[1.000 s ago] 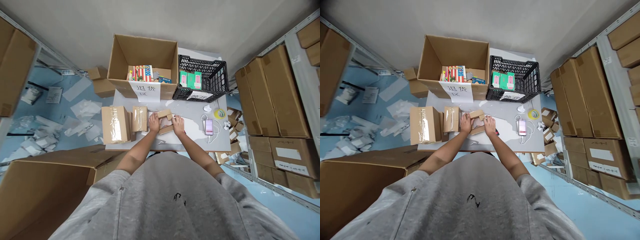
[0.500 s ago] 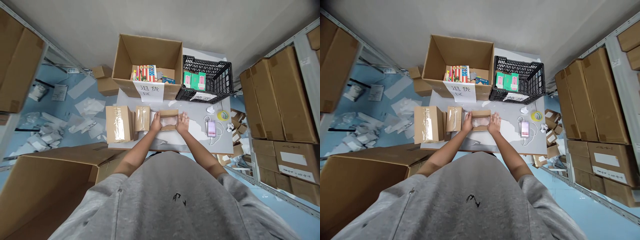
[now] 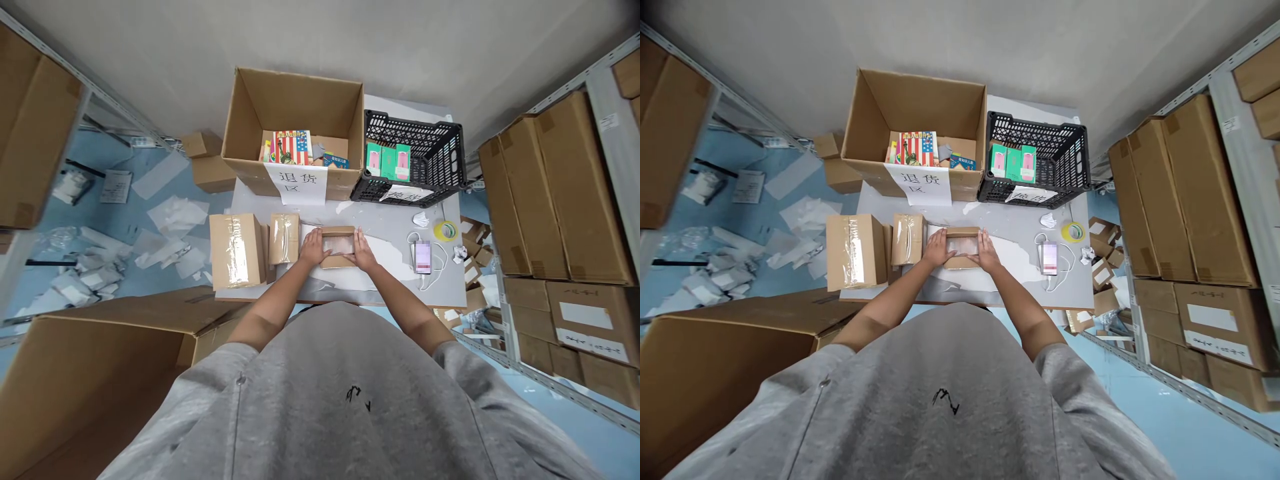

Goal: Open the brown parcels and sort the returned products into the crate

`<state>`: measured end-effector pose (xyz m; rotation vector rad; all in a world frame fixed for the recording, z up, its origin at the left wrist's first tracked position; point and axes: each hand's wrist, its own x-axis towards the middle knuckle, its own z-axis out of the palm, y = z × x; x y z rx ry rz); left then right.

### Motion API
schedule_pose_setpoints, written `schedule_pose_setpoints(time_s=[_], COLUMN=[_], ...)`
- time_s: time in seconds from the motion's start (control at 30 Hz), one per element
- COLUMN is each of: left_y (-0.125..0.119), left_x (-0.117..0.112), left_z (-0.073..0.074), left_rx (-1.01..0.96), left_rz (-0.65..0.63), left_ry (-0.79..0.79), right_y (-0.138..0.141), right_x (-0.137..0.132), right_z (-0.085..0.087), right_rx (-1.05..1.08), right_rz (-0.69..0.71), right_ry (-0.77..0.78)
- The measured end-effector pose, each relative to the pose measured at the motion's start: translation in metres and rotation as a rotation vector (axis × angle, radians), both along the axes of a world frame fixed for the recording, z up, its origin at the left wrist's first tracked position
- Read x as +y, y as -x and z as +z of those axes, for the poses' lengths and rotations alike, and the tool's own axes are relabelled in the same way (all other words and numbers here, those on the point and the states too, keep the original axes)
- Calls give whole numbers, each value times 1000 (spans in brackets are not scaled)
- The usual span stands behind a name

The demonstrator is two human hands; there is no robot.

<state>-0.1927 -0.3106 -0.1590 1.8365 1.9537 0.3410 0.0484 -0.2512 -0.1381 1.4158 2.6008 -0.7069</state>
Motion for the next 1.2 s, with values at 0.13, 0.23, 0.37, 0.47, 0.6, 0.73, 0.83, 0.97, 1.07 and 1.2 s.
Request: schedule_pose_setpoints(time_s=[0.13, 0.23, 0.37, 0.47, 0.6, 0.73, 0.83, 0.97, 1.07, 1.2], left_y=[3, -2, -10, -13, -15, -18, -23, -32, -36, -39], left_x=[8, 14, 20, 23, 26, 28, 30, 38, 46, 53], left_z=[8, 19, 33, 37, 35, 30, 27, 25, 26, 32], left_rx=[49, 104, 140, 152, 137, 123, 134, 165, 164, 137], left_rz=[-59, -78, -152, -240, -365, -426, -421, -377, -378, -425], left_ry=[6, 1, -37, 12, 107, 176, 272, 357, 390, 390], right_y=[6, 11, 12, 10, 4, 1, 0, 0, 1, 3], right_x=[15, 25, 31, 30, 28, 28, 29, 33, 35, 37], right_z=[11, 14, 10, 5, -5, -10, -10, -6, -5, -6], right_rx=[-69, -62, -26, 29, 144, 197, 183, 141, 110, 106], right_rz=[162, 223, 226, 219, 235, 263, 281, 281, 267, 229], right_ry=[-19, -10, 8, 15, -8, -26, -20, -14, 0, 18])
